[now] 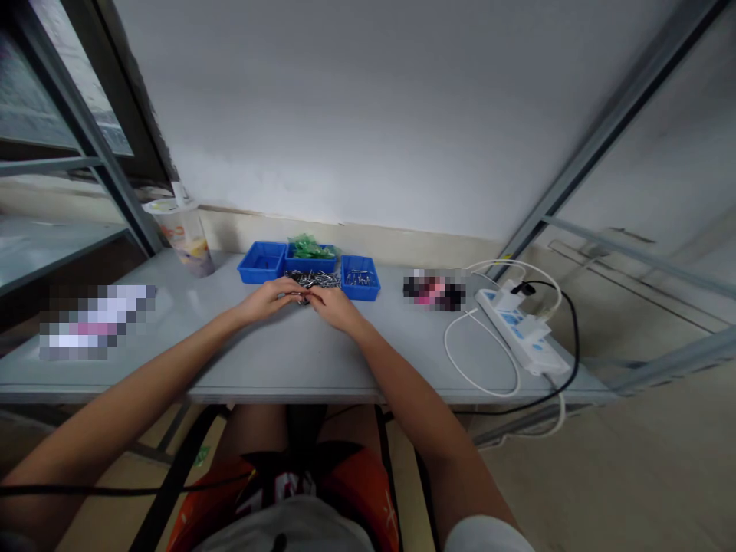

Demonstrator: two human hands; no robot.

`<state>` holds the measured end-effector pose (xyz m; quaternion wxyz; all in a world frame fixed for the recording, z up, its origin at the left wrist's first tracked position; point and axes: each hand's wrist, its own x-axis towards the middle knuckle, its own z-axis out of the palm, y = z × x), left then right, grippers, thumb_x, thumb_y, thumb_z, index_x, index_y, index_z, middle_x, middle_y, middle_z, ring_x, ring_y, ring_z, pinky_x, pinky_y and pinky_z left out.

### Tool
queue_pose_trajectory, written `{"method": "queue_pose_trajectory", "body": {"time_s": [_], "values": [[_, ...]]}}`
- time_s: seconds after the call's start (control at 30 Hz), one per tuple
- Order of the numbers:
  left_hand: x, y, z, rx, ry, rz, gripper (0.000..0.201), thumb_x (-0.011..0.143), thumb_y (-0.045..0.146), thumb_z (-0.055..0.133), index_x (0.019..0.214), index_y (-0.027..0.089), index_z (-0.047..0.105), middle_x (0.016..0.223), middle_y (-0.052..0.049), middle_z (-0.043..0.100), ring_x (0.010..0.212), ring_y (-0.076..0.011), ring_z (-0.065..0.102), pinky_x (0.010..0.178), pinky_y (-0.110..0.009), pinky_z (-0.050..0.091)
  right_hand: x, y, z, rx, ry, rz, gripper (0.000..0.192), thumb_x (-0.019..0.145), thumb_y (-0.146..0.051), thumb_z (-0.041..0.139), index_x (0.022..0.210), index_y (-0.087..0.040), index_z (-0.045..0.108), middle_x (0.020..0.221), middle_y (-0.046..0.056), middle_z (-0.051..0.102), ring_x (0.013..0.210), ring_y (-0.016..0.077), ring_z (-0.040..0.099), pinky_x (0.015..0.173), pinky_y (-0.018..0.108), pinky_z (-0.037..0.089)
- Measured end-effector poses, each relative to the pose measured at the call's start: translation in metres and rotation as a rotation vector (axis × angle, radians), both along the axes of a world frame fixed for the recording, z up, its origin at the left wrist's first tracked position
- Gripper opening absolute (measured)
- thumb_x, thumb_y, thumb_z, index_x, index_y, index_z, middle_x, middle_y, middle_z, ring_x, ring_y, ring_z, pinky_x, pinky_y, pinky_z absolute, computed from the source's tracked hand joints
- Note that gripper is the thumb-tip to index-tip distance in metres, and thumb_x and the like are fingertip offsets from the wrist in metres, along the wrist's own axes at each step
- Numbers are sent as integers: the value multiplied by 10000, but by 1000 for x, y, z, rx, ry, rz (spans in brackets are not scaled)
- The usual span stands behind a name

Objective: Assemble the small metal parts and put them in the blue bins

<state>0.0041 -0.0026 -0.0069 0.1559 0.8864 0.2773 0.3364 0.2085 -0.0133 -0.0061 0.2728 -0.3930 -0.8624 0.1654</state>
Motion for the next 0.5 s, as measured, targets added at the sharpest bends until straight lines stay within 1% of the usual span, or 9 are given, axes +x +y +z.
{"method": "queue_pose_trajectory", "body": {"time_s": [0.1,0.2,0.3,0.37,0.5], "values": [[0,0,-1,-5,-23,-22,264,923,277,493,1114,183,648,1058,-83,676,995,-187,581,895,-334,451,1,0,1,-26,28,0,236,947,-240,435,842,-168,633,649,-22,570,630,98,511,630,207,329],[0,1,-2,1,-32,18,243,920,294,486,1031,174,665,1014,-82,679,972,-190,585,875,-329,453,1,1,0,-41,18,13,243,950,-268,436,862,-167,639,654,-21,573,629,97,513,634,209,333],[-1,1,-1,-31,-24,116,260,920,339,477,914,160,665,896,-64,678,847,-176,599,780,-293,458,1,2,-1,-25,11,-17,220,934,-299,471,957,-176,652,682,-17,588,625,100,505,626,212,329],[-2,0,1,-80,11,167,284,920,367,471,875,159,658,821,-41,672,743,-154,589,706,-264,441,1,2,0,-15,29,-52,229,925,-314,485,1015,-184,649,686,-16,591,620,103,501,620,213,330],[-4,-4,3,-142,111,160,307,897,395,492,821,161,676,710,-15,659,616,-128,545,602,-230,384,1,1,2,-18,68,-62,246,925,-319,473,1032,-181,647,711,-9,607,626,104,507,627,212,342]]}}
